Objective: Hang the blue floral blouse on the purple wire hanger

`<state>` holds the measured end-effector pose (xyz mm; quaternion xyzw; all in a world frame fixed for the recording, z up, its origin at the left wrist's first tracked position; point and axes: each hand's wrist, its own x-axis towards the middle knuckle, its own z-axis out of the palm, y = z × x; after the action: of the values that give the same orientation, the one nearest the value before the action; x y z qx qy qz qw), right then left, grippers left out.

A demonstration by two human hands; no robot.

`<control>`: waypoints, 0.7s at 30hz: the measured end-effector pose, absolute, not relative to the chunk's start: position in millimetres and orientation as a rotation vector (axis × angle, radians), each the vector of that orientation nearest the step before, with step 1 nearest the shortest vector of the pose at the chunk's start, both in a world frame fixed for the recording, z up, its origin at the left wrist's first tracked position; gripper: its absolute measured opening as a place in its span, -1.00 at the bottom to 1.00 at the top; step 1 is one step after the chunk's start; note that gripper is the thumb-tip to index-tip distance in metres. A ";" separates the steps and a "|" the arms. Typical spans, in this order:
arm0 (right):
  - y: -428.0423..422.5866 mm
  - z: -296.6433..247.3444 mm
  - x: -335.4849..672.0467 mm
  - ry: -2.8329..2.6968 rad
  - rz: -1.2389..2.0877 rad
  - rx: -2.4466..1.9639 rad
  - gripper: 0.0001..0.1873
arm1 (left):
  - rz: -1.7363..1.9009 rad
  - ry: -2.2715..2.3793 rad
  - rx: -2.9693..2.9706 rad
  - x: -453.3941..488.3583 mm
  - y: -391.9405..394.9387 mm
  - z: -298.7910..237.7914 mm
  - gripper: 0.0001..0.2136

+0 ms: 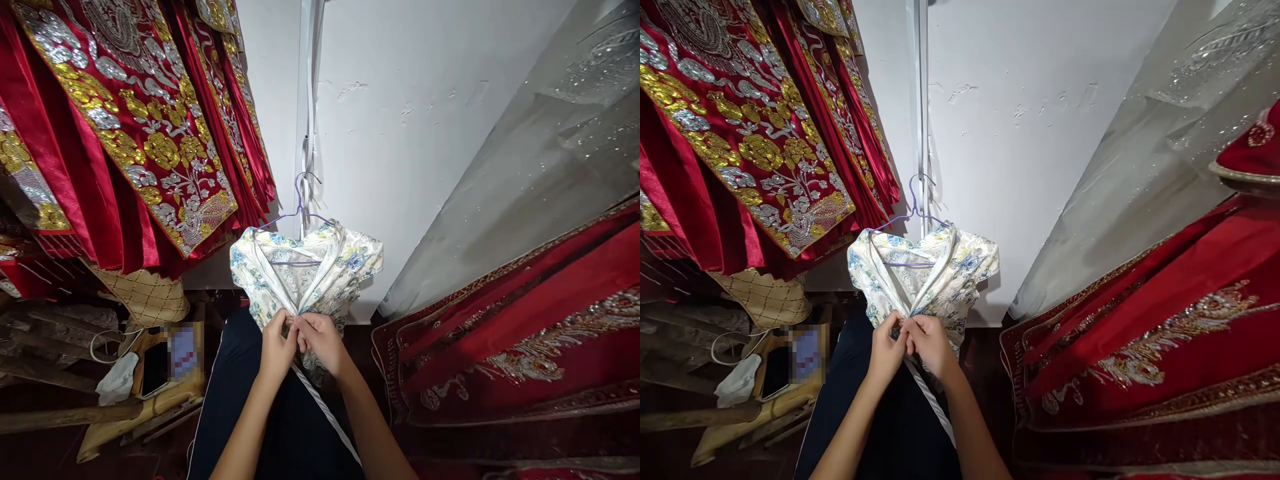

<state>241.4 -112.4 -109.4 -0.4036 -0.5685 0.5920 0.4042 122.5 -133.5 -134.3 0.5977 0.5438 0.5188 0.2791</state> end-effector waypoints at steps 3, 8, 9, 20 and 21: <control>-97.2 -86.7 250.3 -1.276 1.413 -1.044 -0.64 | 1.414 1.431 1.668 125.0 -133.4 -134.8 -0.83; -43.9 -17.6 259.8 -1.061 1.357 -0.895 -0.62 | 1.304 1.468 1.851 117.7 -127.1 -139.1 -0.85; -34.9 -4.8 259.8 -1.064 1.346 -0.877 -0.59 | 1.270 1.488 1.882 113.3 -123.2 -140.3 -0.85; -40.1 22.2 249.4 -1.356 1.179 -0.847 -0.69 | 1.307 1.453 1.771 97.4 -91.7 -111.8 -0.85; -43.6 23.6 249.9 -1.380 1.165 -0.852 -0.71 | 1.428 1.382 1.746 98.7 -88.8 -96.7 -0.79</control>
<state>249.9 -43.6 23.6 -0.3588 -0.5809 0.4905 0.5414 98.7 -88.8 -96.7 0.6400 0.5063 0.5232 0.2456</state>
